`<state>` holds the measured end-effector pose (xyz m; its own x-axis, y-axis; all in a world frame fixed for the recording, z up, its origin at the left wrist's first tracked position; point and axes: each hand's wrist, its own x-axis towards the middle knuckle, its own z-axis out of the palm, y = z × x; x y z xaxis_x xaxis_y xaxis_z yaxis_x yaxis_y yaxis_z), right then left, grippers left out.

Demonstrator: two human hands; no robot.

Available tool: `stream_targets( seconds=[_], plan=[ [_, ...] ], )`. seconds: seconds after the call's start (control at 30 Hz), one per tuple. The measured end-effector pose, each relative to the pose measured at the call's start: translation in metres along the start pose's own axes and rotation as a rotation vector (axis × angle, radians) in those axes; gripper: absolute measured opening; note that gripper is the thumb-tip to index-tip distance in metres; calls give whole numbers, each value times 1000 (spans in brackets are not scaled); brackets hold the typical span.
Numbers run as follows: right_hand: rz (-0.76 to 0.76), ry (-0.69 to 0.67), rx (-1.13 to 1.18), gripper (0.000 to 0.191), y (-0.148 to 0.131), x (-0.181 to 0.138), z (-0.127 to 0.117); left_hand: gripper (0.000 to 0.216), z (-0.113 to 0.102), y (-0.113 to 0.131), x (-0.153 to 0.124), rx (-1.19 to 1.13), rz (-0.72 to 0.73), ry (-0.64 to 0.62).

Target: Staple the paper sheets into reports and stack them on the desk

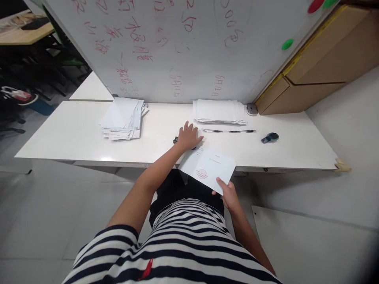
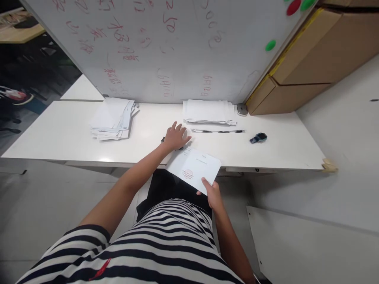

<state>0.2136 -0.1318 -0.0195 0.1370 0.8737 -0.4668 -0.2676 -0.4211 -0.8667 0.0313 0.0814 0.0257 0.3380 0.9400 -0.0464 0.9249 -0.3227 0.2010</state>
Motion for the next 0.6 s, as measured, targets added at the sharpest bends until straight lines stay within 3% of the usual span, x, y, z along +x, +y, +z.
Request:
stream_targets(
  seconds=[0.17, 0.4, 0.6],
  plan=[
    [-44, -90, -100, 41, 3, -2, -3, 64, 4, 3, 0, 30, 24, 1],
    [-59, -71, -100, 44, 6, -5, 4, 71, -3, -7, 4, -124, -94, -114],
    [-41, -42, -93, 48, 3, -8, 6, 69, -6, -12, 7, -274, -108, -94]
  ],
)
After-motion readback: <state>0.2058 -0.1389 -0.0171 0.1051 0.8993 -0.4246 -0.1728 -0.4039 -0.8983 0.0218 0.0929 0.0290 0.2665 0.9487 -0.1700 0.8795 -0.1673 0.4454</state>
